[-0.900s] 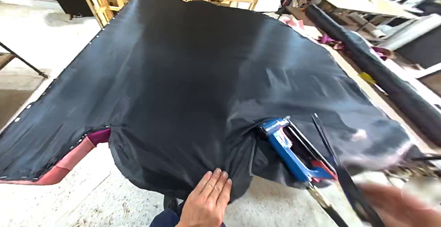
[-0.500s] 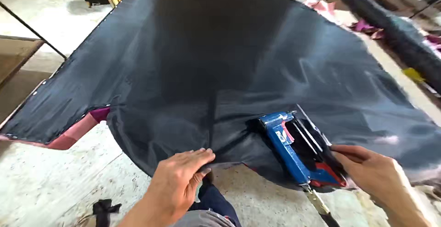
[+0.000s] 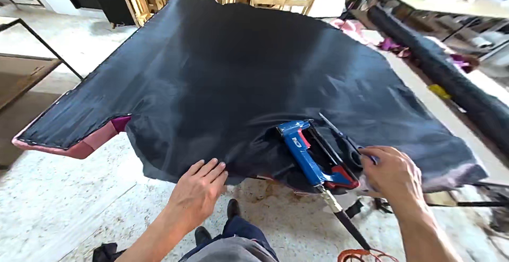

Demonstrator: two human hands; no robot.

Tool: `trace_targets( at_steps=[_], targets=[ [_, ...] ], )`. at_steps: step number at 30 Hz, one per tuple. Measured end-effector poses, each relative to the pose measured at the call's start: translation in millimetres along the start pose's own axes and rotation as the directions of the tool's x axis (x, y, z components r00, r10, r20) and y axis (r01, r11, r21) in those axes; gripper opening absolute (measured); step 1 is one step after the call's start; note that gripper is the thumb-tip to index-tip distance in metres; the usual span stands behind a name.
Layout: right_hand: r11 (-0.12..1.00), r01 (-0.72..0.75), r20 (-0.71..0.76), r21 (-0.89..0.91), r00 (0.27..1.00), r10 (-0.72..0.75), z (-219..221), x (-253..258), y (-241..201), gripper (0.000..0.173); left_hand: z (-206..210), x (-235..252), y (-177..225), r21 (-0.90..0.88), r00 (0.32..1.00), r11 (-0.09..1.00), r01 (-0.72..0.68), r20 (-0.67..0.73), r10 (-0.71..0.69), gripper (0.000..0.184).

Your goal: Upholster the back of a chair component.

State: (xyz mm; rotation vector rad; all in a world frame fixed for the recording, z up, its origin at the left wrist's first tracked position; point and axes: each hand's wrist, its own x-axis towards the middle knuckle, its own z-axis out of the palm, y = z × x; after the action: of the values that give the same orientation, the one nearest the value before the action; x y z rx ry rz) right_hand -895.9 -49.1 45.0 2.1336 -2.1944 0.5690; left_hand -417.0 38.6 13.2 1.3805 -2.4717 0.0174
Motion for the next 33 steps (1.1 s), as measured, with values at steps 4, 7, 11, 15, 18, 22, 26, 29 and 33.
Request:
trace_targets(
  at_steps=[4, 7, 11, 15, 18, 22, 26, 29, 33],
  targets=[
    [0.989, 0.143, -0.026, 0.034, 0.989, -0.142, -4.9, -38.3, -81.8, 0.034, -5.0, 11.0, 15.8, -0.125, 0.966, 0.991, 0.04, -0.249, -0.07, 0.036],
    [0.999, 0.043, 0.111, 0.029, 0.993, -0.046, 19.6, -47.4, -115.0, 0.049, 8.5, 36.9, 35.9, 0.017, 0.982, 0.998, 0.068, -0.18, -0.064, 0.048],
    [0.996, -0.091, 0.242, -0.004, 0.966, 0.089, 27.5, -30.9, -138.4, 0.058, 56.9, 77.7, 44.2, 0.068, 0.987, 0.988, 0.138, -0.099, -0.131, 0.067],
    [0.998, 0.05, 0.089, 0.047, 0.995, -0.054, 4.5, -44.4, -107.5, 0.047, 74.3, 94.7, 41.3, 0.081, 0.963, 0.992, 0.098, -0.259, -0.074, 0.047],
    [0.991, -0.006, 0.129, 0.132, 0.992, -0.011, -23.2, -59.8, -76.8, 0.049, 75.5, 89.6, 48.2, 0.039, 0.95, 0.999, 0.026, -0.313, -0.013, 0.042],
    [0.983, -0.083, 0.192, 0.166, 0.98, 0.05, -46.6, -60.0, -55.6, 0.048, 87.6, 81.3, 57.0, -0.005, 0.942, 0.999, 0.048, -0.333, -0.047, 0.042],
    [0.998, -0.013, 0.157, 0.057, 0.988, 0.004, -25.4, -31.1, -70.4, 0.051, 89.7, 81.6, 58.3, 0.005, 0.929, 0.997, 0.077, -0.364, -0.069, 0.04],
    [0.996, 0.078, 0.141, 0.049, 0.987, -0.084, -7.1, -23.0, -96.5, 0.05, 91.1, 79.0, 56.9, 0.015, 0.923, 0.996, 0.089, -0.377, -0.077, 0.038],
    [0.993, 0.091, 0.12, 0.072, 0.988, -0.099, 12.1, -18.6, -99.4, 0.048, 94.6, 74.6, 54.8, -0.011, 0.92, 0.997, 0.076, -0.386, -0.074, 0.04]
  ],
)
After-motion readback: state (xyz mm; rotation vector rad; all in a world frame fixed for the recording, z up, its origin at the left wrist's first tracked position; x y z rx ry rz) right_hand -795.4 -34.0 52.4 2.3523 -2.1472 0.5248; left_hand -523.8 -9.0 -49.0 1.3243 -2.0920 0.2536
